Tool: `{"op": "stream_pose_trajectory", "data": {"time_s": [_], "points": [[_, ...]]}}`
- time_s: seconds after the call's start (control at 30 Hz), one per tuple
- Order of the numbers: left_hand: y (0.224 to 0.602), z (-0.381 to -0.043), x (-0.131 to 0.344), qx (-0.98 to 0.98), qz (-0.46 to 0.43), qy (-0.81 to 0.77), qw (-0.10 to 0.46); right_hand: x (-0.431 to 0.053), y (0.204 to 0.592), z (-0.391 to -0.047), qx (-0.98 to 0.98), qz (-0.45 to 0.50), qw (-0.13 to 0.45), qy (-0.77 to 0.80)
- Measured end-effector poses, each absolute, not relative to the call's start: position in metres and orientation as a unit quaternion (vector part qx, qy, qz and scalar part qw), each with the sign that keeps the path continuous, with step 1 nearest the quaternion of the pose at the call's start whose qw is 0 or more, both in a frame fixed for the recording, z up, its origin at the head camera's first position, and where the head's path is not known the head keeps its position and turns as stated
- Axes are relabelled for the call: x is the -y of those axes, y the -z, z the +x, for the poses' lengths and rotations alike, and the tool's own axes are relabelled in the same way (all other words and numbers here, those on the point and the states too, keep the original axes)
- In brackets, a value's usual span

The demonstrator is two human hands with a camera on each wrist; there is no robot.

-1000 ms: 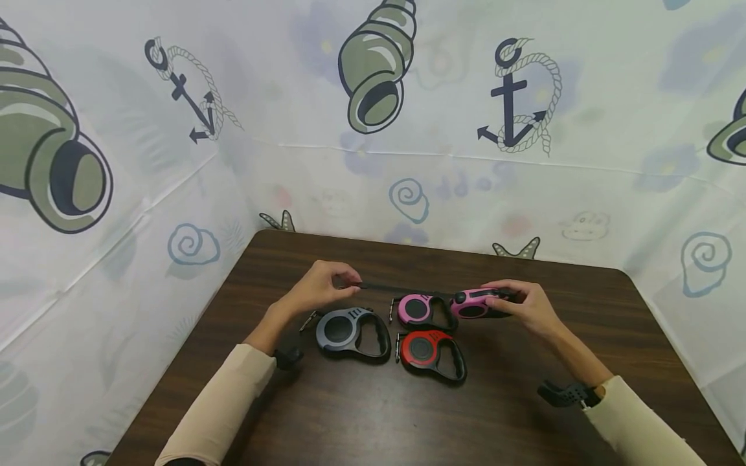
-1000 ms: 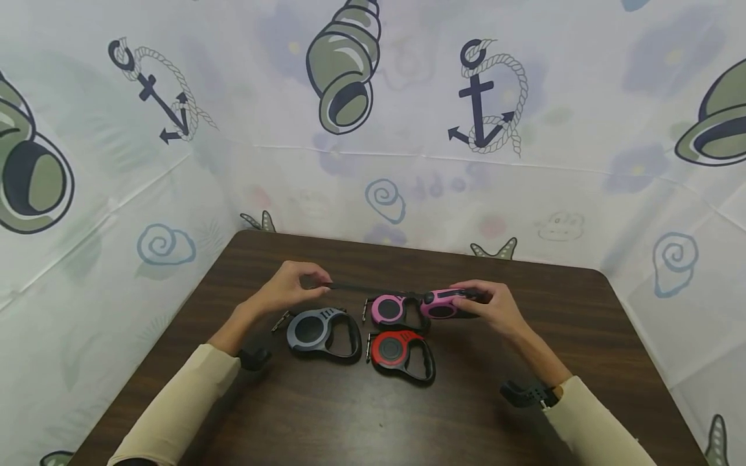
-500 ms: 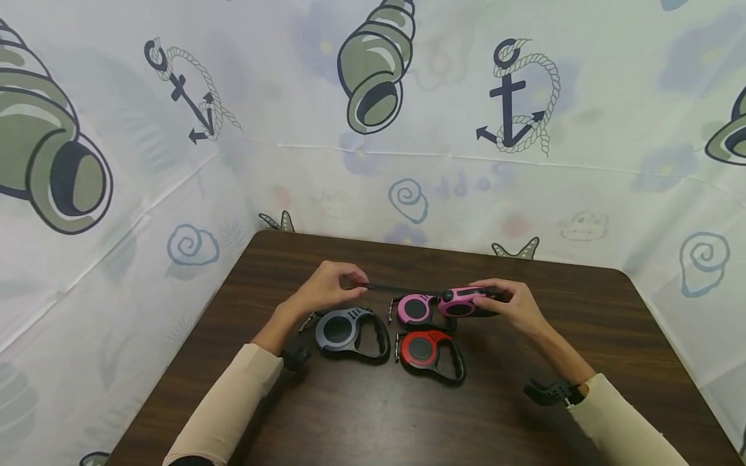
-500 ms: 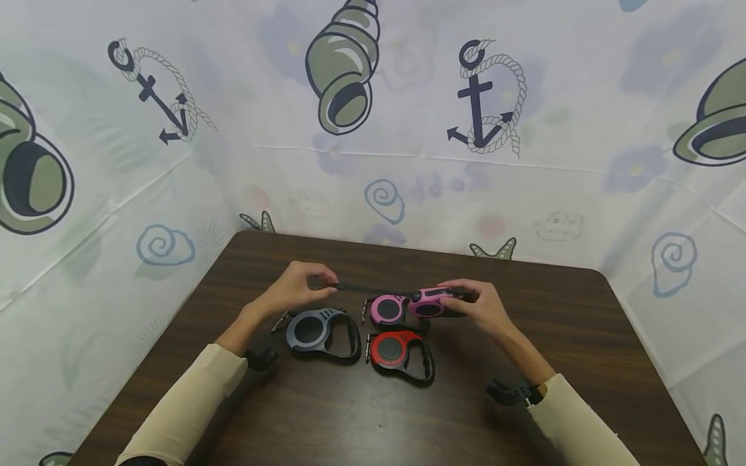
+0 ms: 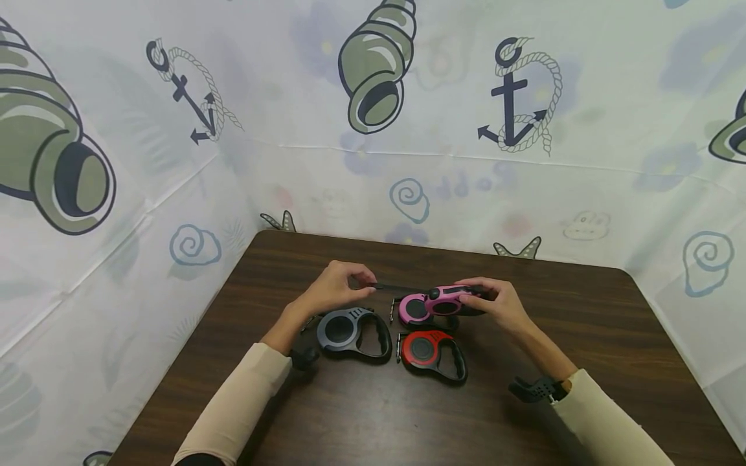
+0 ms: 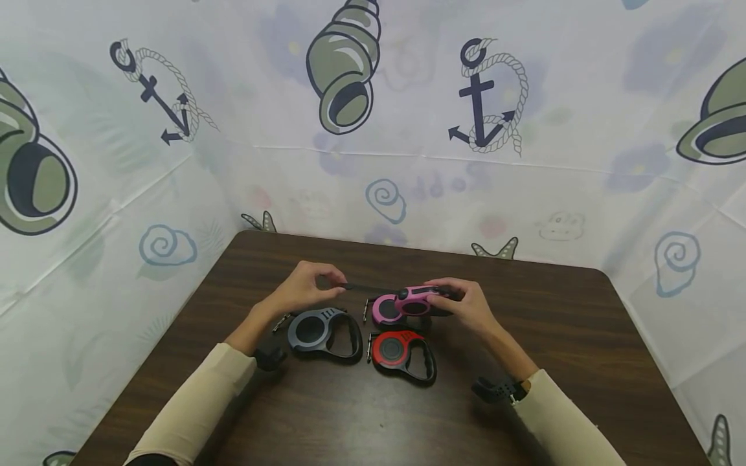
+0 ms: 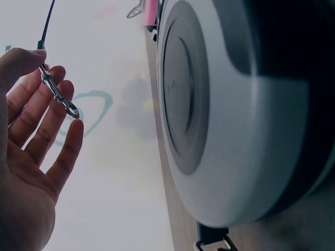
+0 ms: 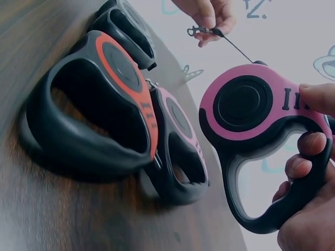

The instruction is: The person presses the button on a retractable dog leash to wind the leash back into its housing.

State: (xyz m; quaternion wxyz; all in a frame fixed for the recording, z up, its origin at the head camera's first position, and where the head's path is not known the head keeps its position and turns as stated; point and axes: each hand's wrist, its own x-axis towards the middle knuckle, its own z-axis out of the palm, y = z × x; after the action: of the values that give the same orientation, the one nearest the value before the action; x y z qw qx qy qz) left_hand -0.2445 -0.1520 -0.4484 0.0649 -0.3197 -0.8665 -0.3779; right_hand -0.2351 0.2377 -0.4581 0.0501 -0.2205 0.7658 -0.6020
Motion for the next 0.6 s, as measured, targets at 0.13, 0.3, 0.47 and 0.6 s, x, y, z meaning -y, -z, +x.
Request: {"op": "stream_pose_trajectory", "data": {"time_s": [0.13, 0.3, 0.47, 0.6], "points": [[0.448, -0.243, 0.148, 0.865, -0.320, 0.381, 0.065, -0.231, 0.459, -0.236, -0.760, -0.226, 0.052, 0.607], [0.448, -0.242, 0.143, 0.865, -0.318, 0.384, 0.063, -0.221, 0.460, -0.237, -0.744, -0.231, 0.058, 0.625], [0.449, -0.242, 0.139, 0.864, -0.317, 0.386, 0.060, -0.212, 0.463, -0.237, -0.734, -0.234, 0.059, 0.635], [0.450, -0.243, 0.137, 0.862, -0.320, 0.388, 0.062, -0.205, 0.466, -0.236, -0.730, -0.233, 0.057, 0.641]]}}
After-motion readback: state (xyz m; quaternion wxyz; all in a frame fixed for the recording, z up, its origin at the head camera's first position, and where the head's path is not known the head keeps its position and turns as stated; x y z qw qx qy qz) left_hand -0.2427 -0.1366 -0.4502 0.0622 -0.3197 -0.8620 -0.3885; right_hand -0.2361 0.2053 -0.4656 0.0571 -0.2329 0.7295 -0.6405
